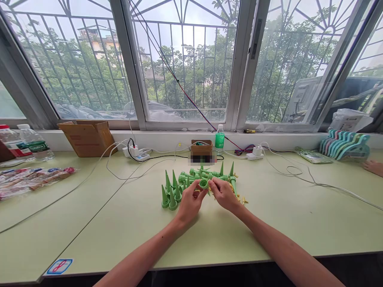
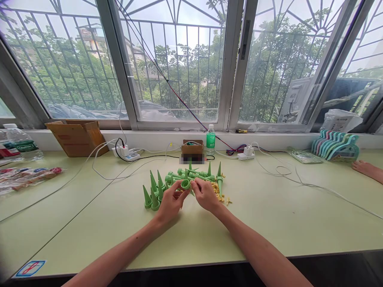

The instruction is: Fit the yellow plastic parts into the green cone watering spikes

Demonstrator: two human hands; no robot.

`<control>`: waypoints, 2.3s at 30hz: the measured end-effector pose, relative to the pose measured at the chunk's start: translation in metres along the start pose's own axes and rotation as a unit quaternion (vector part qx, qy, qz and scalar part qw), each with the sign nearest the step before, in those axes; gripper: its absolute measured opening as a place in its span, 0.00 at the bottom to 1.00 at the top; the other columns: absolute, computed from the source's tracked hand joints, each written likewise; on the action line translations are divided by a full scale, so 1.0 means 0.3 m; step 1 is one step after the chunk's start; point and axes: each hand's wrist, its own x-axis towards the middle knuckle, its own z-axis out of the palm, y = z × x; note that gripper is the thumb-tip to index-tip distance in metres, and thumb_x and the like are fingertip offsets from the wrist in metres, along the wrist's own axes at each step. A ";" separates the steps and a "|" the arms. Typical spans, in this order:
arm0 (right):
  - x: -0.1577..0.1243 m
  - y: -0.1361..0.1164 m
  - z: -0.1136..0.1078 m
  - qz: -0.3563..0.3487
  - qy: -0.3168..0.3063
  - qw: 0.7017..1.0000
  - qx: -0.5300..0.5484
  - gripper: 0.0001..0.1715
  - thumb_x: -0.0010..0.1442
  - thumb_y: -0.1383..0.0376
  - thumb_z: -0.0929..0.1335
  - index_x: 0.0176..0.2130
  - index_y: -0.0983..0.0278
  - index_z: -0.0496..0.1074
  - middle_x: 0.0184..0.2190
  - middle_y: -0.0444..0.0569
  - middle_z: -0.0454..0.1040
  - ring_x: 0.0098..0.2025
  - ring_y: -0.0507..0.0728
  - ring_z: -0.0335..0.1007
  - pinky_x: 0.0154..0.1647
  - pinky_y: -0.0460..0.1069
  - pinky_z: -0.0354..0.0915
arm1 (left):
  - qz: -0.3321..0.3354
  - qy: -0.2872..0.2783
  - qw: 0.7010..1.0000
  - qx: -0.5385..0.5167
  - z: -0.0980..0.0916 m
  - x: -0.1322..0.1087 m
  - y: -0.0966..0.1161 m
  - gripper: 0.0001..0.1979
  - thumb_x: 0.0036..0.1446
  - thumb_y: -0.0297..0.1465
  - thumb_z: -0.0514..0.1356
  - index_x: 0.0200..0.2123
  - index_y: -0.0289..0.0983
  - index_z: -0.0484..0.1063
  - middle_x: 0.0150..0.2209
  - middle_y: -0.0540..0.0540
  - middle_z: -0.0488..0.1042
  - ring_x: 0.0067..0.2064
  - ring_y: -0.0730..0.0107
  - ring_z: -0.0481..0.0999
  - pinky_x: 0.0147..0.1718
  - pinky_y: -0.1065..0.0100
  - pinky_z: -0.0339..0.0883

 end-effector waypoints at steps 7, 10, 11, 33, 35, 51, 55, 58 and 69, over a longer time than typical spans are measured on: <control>-0.002 -0.009 0.007 -0.003 0.009 1.000 -0.003 0.25 0.68 0.51 0.58 0.23 0.61 0.55 0.18 0.41 0.56 0.21 0.51 0.50 0.22 0.48 0.49 | -0.025 0.007 0.998 -0.049 0.008 0.002 0.004 0.19 0.55 0.45 0.62 0.43 0.39 0.67 0.31 0.51 0.68 0.18 0.80 0.63 0.14 0.75 0.55; -0.002 -0.009 0.009 0.003 0.013 1.000 0.000 0.25 0.68 0.50 0.59 0.24 0.60 0.55 0.18 0.40 0.56 0.20 0.51 0.50 0.22 0.47 0.49 | -0.047 0.002 0.996 -0.077 0.008 0.004 0.001 0.21 0.54 0.45 0.63 0.45 0.39 0.64 0.33 0.50 0.70 0.16 0.81 0.63 0.12 0.75 0.56; -0.002 -0.007 0.009 0.008 0.014 1.000 0.003 0.25 0.68 0.50 0.59 0.24 0.60 0.56 0.18 0.40 0.56 0.20 0.51 0.50 0.22 0.47 0.49 | -0.055 0.002 0.995 -0.087 0.008 0.005 -0.001 0.22 0.55 0.46 0.62 0.45 0.39 0.62 0.34 0.50 0.70 0.16 0.82 0.63 0.12 0.76 0.55; -0.009 -0.009 -0.006 -0.038 -0.042 0.997 0.058 0.22 0.68 0.57 0.60 0.24 0.61 0.56 0.19 0.40 0.55 0.21 0.50 0.48 0.22 0.47 0.48 | -0.173 -0.054 0.955 -0.235 -0.005 0.012 -0.017 0.25 0.59 0.54 0.51 0.30 0.35 0.63 0.26 0.47 0.71 0.16 0.77 0.64 0.13 0.73 0.56; -0.009 -0.008 -0.006 -0.037 -0.037 0.997 0.056 0.22 0.68 0.56 0.60 0.24 0.61 0.56 0.19 0.40 0.55 0.21 0.50 0.48 0.22 0.47 0.48 | -0.169 -0.061 0.955 -0.235 -0.004 0.011 -0.017 0.25 0.59 0.54 0.51 0.31 0.35 0.64 0.26 0.47 0.71 0.16 0.77 0.64 0.14 0.73 0.57; 0.001 0.003 -0.008 0.002 -0.002 1.000 0.029 0.24 0.67 0.53 0.60 0.23 0.60 0.53 0.17 0.40 0.56 0.20 0.51 0.51 0.21 0.47 0.49 | -0.115 -0.089 0.977 -0.159 -0.010 0.007 -0.002 0.18 0.61 0.48 0.55 0.37 0.37 0.64 0.18 0.57 0.62 0.15 0.78 0.62 0.14 0.75 0.59; 0.003 0.007 -0.010 0.006 0.006 1.000 0.012 0.24 0.67 0.53 0.59 0.23 0.60 0.52 0.17 0.40 0.54 0.20 0.51 0.49 0.22 0.47 0.47 | -0.087 -0.065 0.987 -0.119 -0.006 0.007 -0.018 0.18 0.59 0.46 0.58 0.43 0.38 0.64 0.33 0.50 0.71 0.16 0.81 0.65 0.12 0.75 0.59; 0.004 0.007 -0.010 0.008 0.009 1.000 0.005 0.24 0.67 0.54 0.59 0.23 0.61 0.52 0.17 0.40 0.54 0.20 0.51 0.49 0.22 0.48 0.47 | -0.068 -0.054 0.992 -0.086 -0.002 0.004 -0.022 0.19 0.58 0.46 0.59 0.45 0.39 0.65 0.45 0.45 0.70 0.16 0.85 0.65 0.12 0.75 0.59; 0.003 0.007 0.001 0.020 0.017 1.000 -0.010 0.23 0.67 0.55 0.59 0.23 0.61 0.52 0.18 0.40 0.55 0.21 0.50 0.49 0.23 0.48 0.46 | -0.029 0.000 1.000 -0.011 0.009 0.000 -0.020 0.19 0.59 0.43 0.59 0.48 0.39 0.66 0.45 0.43 0.69 0.20 0.82 0.66 0.15 0.75 0.61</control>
